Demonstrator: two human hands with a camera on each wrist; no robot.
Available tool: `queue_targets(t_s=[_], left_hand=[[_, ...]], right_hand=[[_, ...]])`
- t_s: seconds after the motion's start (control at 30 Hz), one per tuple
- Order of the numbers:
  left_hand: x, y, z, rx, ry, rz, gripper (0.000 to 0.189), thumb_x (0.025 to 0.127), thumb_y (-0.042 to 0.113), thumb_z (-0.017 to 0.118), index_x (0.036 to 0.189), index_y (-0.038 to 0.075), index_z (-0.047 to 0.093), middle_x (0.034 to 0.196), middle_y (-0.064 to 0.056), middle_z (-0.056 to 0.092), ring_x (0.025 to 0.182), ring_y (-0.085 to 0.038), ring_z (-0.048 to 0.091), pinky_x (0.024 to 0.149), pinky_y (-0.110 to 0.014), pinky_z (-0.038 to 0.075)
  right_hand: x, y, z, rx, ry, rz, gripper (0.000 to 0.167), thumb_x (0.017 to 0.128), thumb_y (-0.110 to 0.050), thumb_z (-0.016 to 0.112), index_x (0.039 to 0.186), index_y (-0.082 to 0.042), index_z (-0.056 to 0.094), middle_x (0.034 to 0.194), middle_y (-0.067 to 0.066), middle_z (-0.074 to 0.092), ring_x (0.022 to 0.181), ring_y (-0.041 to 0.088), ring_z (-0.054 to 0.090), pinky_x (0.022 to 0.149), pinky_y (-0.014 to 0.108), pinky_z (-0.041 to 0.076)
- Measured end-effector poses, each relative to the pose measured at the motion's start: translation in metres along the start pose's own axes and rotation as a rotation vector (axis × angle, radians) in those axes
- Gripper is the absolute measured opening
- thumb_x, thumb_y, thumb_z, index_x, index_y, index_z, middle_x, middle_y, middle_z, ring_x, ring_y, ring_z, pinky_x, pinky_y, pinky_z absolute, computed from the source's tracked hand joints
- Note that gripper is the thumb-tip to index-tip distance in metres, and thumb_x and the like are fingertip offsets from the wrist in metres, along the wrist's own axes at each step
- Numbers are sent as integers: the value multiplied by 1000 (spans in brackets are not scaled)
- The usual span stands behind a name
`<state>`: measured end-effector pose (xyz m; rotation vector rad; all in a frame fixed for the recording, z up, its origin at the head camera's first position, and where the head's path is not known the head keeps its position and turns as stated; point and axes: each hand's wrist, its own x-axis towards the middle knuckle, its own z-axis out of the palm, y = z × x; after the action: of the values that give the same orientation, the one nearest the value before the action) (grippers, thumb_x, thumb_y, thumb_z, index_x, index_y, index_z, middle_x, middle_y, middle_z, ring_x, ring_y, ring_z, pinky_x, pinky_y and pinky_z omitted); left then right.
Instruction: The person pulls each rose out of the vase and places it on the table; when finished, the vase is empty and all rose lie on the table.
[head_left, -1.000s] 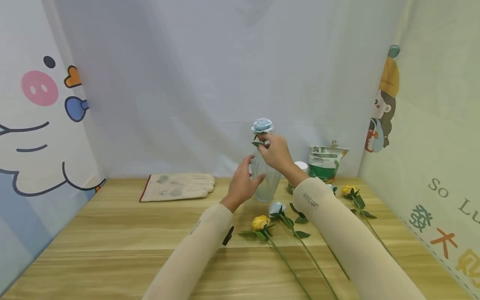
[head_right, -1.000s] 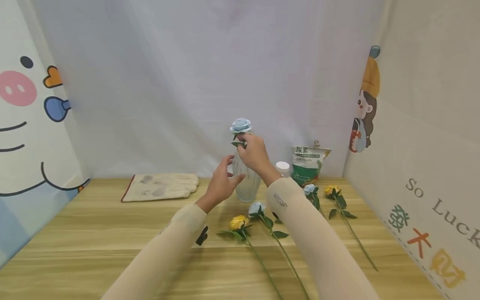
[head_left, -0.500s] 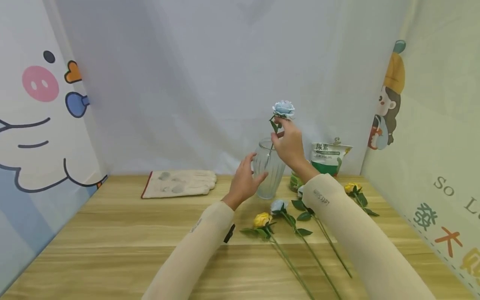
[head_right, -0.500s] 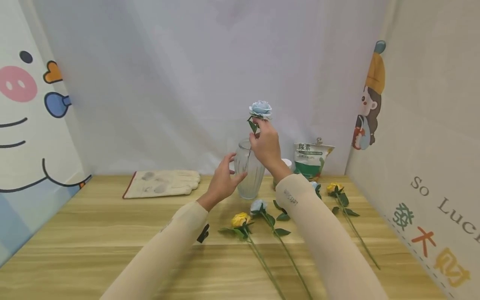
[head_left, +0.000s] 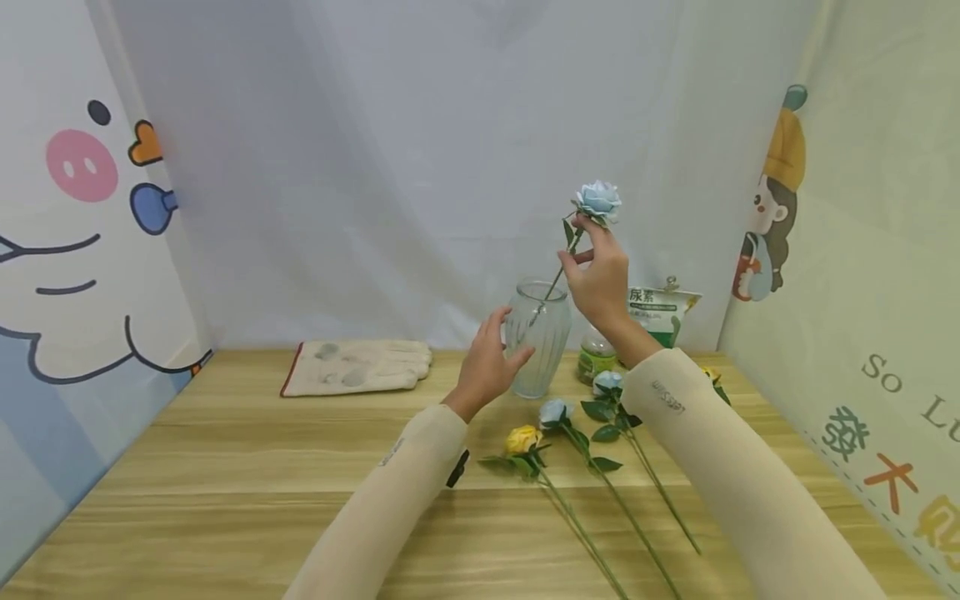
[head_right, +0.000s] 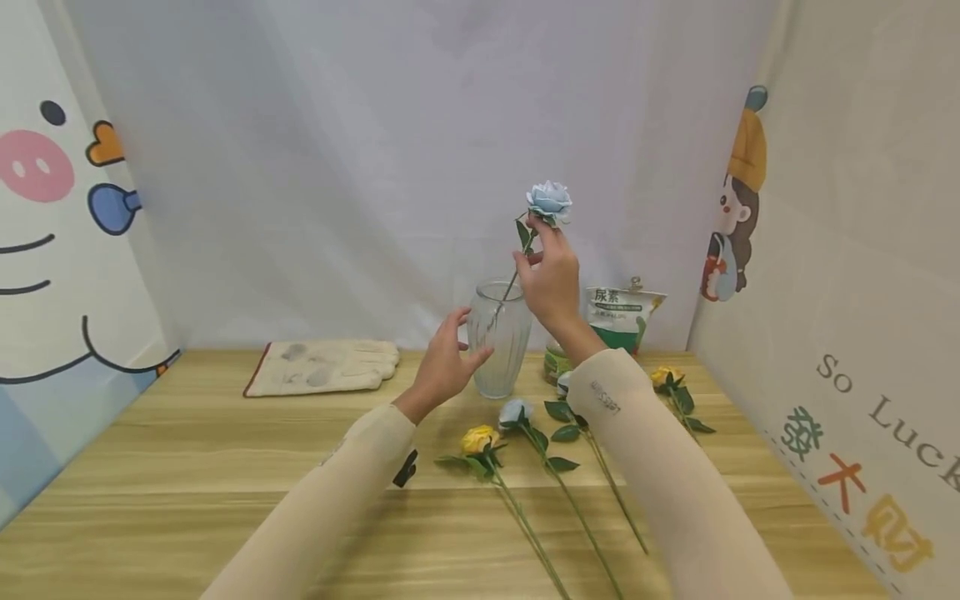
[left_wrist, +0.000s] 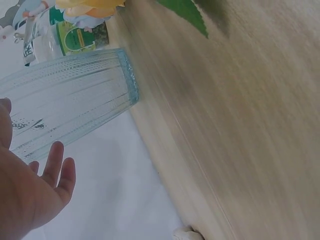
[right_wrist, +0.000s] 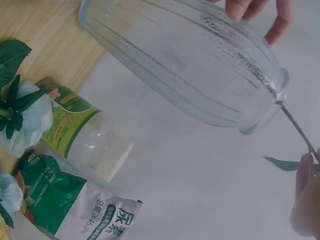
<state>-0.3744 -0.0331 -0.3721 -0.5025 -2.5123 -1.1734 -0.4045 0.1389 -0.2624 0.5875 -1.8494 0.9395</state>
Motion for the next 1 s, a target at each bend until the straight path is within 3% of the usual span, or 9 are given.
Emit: queue_targets(t_s=[0.1, 0.33, 0.5, 0.63, 0.8, 1.0], left_hand=[[-2, 0, 0, -4, -4, 3, 72, 96, 35, 67, 154, 16, 28, 151, -11, 40, 109, -28, 61, 83, -41, 54], [-4, -2, 2, 4, -1, 1, 74, 95, 35, 67, 155, 18, 27, 152, -9, 38, 108, -26, 62, 79, -41, 54], [-4, -4, 4, 23, 2, 8, 75, 95, 37, 66, 155, 17, 25, 152, -10, 38, 108, -26, 63, 78, -40, 54], [-3, -3, 5, 43, 14, 15, 76, 95, 37, 67, 155, 16, 25, 151, -12, 39, 106, -26, 63, 76, -40, 54], [-4, -1, 7, 62, 18, 27, 77, 95, 39, 67, 155, 16, 24, 150, -13, 39, 100, -27, 63, 70, -38, 53], [-8, -1, 10, 105, 18, 25, 80, 94, 40, 67, 155, 15, 23, 150, -15, 38, 80, -24, 62, 54, -31, 46]], right_hand=[[2, -2, -7, 29, 60, -17, 42, 87, 2, 72, 127, 5, 60, 123, 15, 65, 76, 32, 70, 63, 39, 56], [8, -10, -26, 91, 183, -59, 40, 86, 3, 71, 126, 4, 62, 121, 12, 66, 79, 30, 70, 63, 11, 48], [9, -16, -41, 121, 281, -24, 40, 86, 1, 73, 125, -1, 65, 121, 4, 67, 78, 17, 68, 66, 12, 48], [11, -18, -57, 140, 343, -4, 39, 86, 2, 72, 124, 1, 65, 122, 6, 67, 77, 6, 63, 67, 14, 48], [11, -22, -83, 198, 386, 19, 40, 87, 4, 71, 126, 0, 62, 123, 5, 65, 75, 5, 63, 65, 17, 47], [0, -19, -112, 207, 379, 33, 41, 88, 0, 71, 128, -7, 62, 125, 3, 63, 74, 6, 63, 62, 17, 45]])
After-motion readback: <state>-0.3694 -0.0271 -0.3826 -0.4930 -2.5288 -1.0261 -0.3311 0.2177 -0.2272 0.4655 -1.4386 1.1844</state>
